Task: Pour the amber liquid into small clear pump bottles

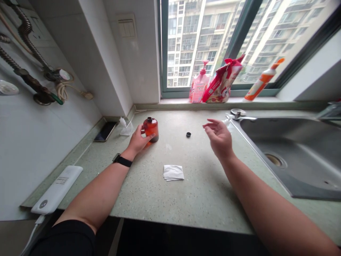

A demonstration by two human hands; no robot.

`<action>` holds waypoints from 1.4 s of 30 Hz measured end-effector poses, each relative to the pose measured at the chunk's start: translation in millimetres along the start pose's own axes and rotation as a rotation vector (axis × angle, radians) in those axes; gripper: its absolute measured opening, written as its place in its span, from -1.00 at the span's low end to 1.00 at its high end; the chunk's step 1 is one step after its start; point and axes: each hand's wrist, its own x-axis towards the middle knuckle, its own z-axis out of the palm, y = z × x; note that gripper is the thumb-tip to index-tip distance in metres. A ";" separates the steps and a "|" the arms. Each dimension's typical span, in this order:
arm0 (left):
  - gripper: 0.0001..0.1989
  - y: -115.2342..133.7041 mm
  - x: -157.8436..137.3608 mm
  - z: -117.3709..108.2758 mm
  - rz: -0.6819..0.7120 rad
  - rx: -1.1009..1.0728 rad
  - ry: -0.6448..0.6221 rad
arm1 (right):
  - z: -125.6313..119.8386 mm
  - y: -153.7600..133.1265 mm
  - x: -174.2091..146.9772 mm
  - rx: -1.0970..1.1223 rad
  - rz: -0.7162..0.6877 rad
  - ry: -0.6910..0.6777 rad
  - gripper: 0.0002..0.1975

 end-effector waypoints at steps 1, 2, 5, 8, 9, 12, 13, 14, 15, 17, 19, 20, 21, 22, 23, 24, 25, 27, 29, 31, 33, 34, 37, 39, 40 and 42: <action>-0.33 3.2 -1.5 -0.1 0.007 0.001 -0.019 | -7.9 0.5 5.9 -0.039 -0.048 0.095 -0.64; -0.33 6.5 -3.4 0.1 0.013 0.005 -0.042 | -16.7 1.8 12.2 -0.082 -0.095 0.191 -0.64; -0.29 15.7 -9.9 3.8 0.043 0.007 -0.119 | -46.5 13.1 30.7 -0.181 -0.195 0.469 -0.56; -0.29 22.4 -15.6 9.6 0.095 -0.025 -0.202 | -71.9 36.1 44.8 -0.261 -0.112 0.601 -0.42; -0.29 23.8 -16.9 11.1 0.111 -0.034 -0.229 | -77.5 45.5 47.9 -0.287 -0.052 0.611 -0.35; -0.22 25.5 -18.8 12.3 0.141 -0.026 -0.262 | -83.9 72.7 52.1 -0.363 0.130 0.553 -0.10; -0.17 25.3 -18.8 11.7 0.147 -0.006 -0.250 | -83.1 79.9 51.8 -0.377 0.182 0.477 -0.02; -0.13 25.1 -18.7 10.7 0.157 0.020 -0.232 | -81.3 85.6 50.9 -0.386 0.224 0.392 0.05; -0.11 25.0 -18.5 9.4 0.184 0.043 -0.197 | -78.8 89.7 49.6 -0.398 0.254 0.339 0.11; -0.21 25.8 -18.2 6.4 0.280 0.078 -0.117 | -72.9 93.4 46.8 -0.436 0.269 0.275 0.17; -0.32 29.1 -18.8 3.6 0.398 0.120 -0.025 | -67.4 92.5 44.8 -0.489 0.257 0.240 0.13; -0.37 31.7 -19.7 2.6 0.455 0.153 0.025 | -65.3 91.1 44.4 -0.516 0.263 0.238 0.09; -0.42 35.0 -21.1 1.9 0.506 0.185 0.075 | -63.6 89.4 44.4 -0.540 0.272 0.243 0.04; -0.47 38.8 -23.0 1.6 0.554 0.212 0.117 | -62.4 87.7 44.7 -0.557 0.282 0.251 -0.01; -0.52 42.8 -25.3 1.6 0.602 0.231 0.143 | -61.6 86.1 45.1 -0.565 0.291 0.263 -0.06; -0.55 47.0 -27.9 1.9 0.642 0.244 0.153 | -61.3 84.5 45.6 -0.568 0.297 0.273 -0.11; -0.58 51.2 -30.8 2.4 0.683 0.252 0.148 | -61.3 82.9 45.9 -0.568 0.301 0.281 -0.14; -0.59 59.1 -36.5 3.2 0.751 0.259 0.124 | -61.3 78.7 45.6 -0.555 0.307 0.286 -0.19; -0.60 65.8 -41.6 3.6 0.790 0.261 0.102 | -59.6 72.1 43.7 -0.521 0.300 0.274 -0.19; -0.63 71.6 -46.1 4.0 0.794 0.244 0.078 | -54.2 62.0 39.7 -0.435 0.271 0.241 -0.15; -0.66 77.0 -51.0 5.7 0.785 0.206 0.030 | -44.3 49.0 33.6 -0.292 0.218 0.163 -0.11; -0.67 79.6 -53.9 7.3 0.775 0.189 -0.008 | -38.0 41.6 29.6 -0.202 0.184 0.100 -0.09; -0.61 87.2 -64.4 15.2 0.680 0.153 -0.141 | -16.5 18.8 13.3 0.017 0.124 -0.122 -0.06; -0.50 91.3 -71.7 21.1 0.575 0.117 -0.203 | -2.9 4.7 -0.9 0.128 0.114 -0.272 -0.07; -0.43 92.9 -74.7 23.6 0.519 0.101 -0.216 | 3.1 -1.6 -8.6 0.170 0.105 -0.355 -0.08; -0.34 95.0 -78.5 26.6 0.419 0.084 -0.196 | 13.0 -11.7 -23.5 0.210 0.094 -0.518 -0.11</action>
